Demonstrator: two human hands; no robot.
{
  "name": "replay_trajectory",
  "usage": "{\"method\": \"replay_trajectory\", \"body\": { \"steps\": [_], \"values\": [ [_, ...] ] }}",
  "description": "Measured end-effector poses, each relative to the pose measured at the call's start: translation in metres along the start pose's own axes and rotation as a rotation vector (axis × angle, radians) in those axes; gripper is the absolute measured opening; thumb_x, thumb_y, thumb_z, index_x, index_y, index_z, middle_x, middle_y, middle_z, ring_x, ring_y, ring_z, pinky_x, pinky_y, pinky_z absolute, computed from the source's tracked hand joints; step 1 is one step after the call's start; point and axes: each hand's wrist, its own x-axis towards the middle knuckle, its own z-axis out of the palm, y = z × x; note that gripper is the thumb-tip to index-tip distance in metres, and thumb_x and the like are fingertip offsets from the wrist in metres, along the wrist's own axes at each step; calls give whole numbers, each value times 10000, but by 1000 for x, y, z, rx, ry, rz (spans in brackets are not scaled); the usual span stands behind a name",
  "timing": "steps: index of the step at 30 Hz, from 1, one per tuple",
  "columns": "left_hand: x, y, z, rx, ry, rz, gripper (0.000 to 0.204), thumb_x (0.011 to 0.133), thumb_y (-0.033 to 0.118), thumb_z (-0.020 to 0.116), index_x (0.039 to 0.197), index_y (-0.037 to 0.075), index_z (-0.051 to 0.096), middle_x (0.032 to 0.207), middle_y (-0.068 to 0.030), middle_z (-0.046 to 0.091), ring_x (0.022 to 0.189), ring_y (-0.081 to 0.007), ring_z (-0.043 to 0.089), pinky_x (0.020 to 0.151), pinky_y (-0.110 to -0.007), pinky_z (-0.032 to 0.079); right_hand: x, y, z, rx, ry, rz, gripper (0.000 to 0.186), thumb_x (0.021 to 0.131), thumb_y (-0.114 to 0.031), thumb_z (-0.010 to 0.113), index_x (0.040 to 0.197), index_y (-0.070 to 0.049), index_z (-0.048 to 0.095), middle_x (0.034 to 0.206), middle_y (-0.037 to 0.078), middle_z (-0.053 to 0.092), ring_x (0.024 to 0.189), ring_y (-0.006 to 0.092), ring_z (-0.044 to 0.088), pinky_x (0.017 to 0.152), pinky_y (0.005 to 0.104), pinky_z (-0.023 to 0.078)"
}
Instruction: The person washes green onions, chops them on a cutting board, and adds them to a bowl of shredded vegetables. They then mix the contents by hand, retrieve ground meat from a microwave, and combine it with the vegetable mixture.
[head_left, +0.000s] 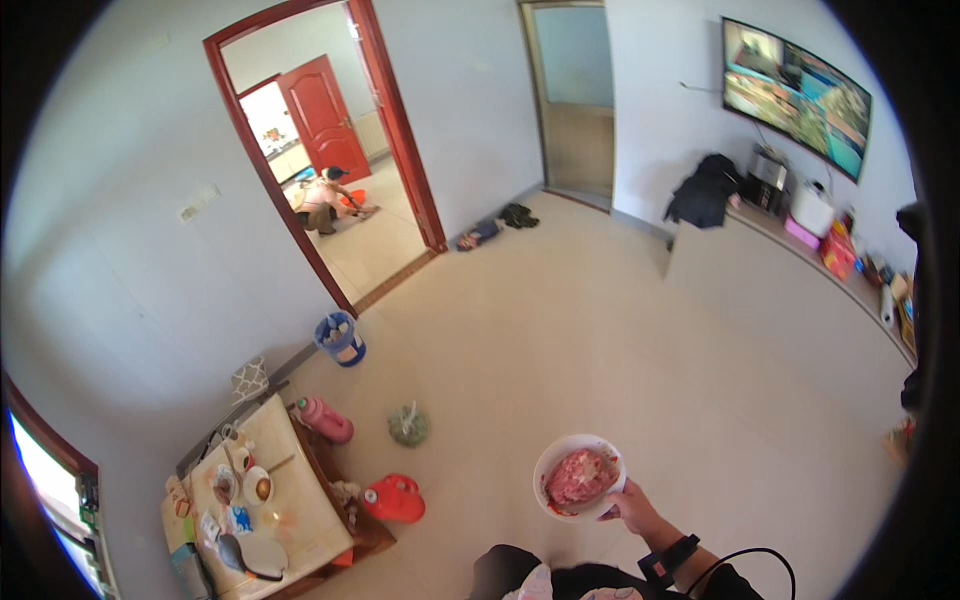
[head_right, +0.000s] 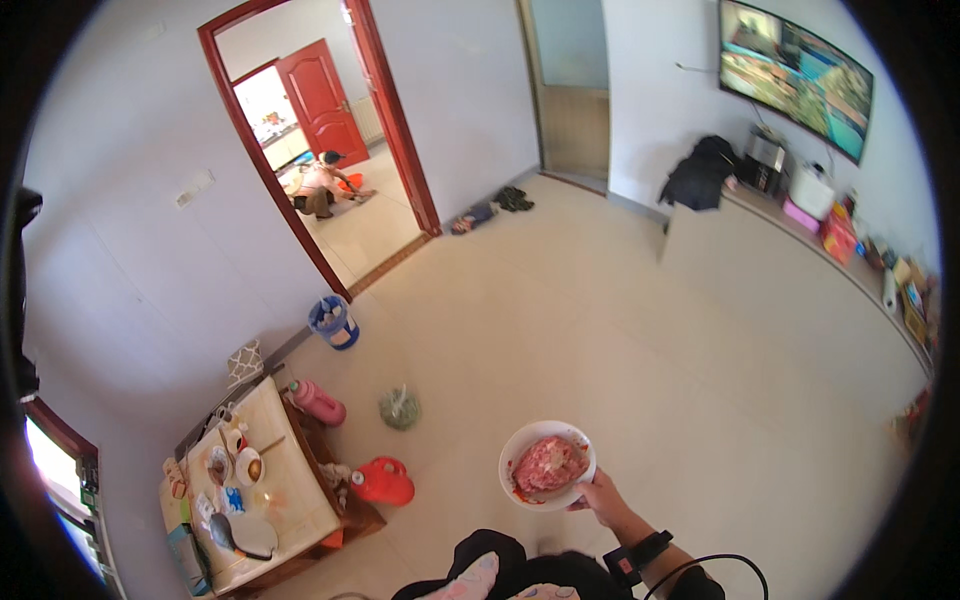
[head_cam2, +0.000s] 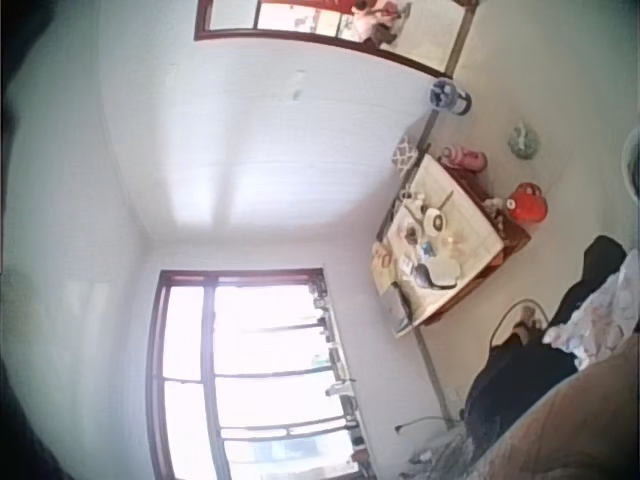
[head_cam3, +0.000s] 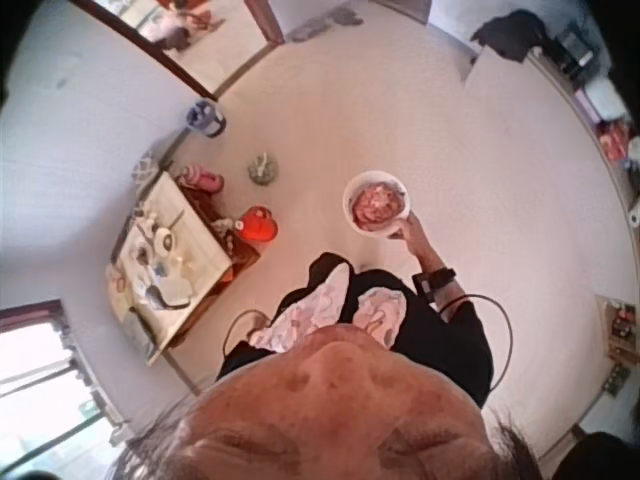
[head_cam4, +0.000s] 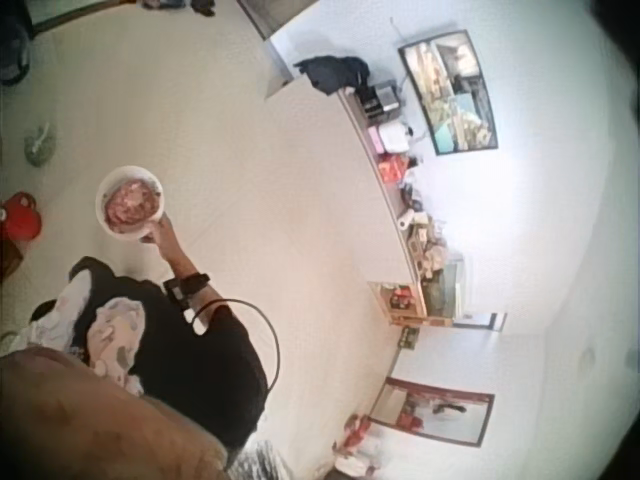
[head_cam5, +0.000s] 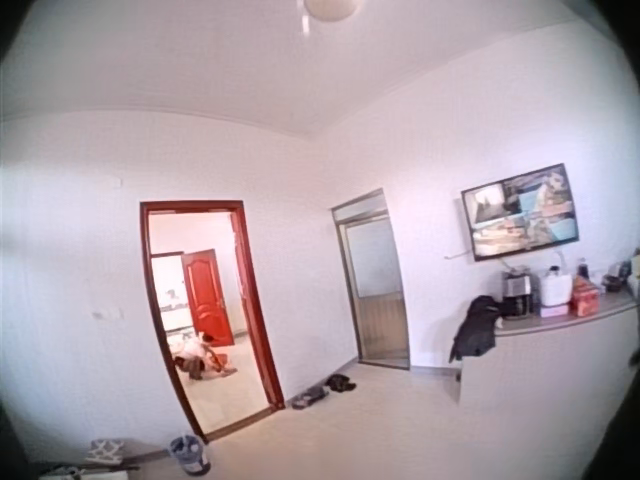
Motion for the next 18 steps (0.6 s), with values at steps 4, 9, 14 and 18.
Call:
{"method": "replay_trajectory", "body": {
  "steps": [4,9,14,18],
  "values": [
    [55,13,-40,-131,-54,-150,119,739,136,486,761,61,576,714,-135,576,690,-298,568,624,-394,468,139,-62,33,-28,-92,-20,472,748,-31,435,1215,-59,376,1036,122,562,827,244,616,639,377,547],
    [159,73,-137,-194,-13,-135,136,749,138,479,765,49,580,722,-149,583,693,-313,571,623,-400,467,267,-141,64,6,-26,-56,458,749,-52,450,1204,-63,392,1036,123,562,826,262,616,625,390,549],
    [304,188,-308,-160,291,230,154,759,141,472,768,36,584,730,-162,591,695,-329,575,622,-406,467,361,-216,78,46,89,-92,442,737,-62,464,1176,-45,411,1016,127,566,811,271,611,617,393,545],
    [441,315,-468,-361,732,770,168,767,143,466,771,26,587,737,-173,597,697,-341,577,621,-410,466,468,-263,86,-11,148,-113,455,720,-45,460,1174,-52,416,1040,122,556,819,267,609,610,381,548]
  ]
}}
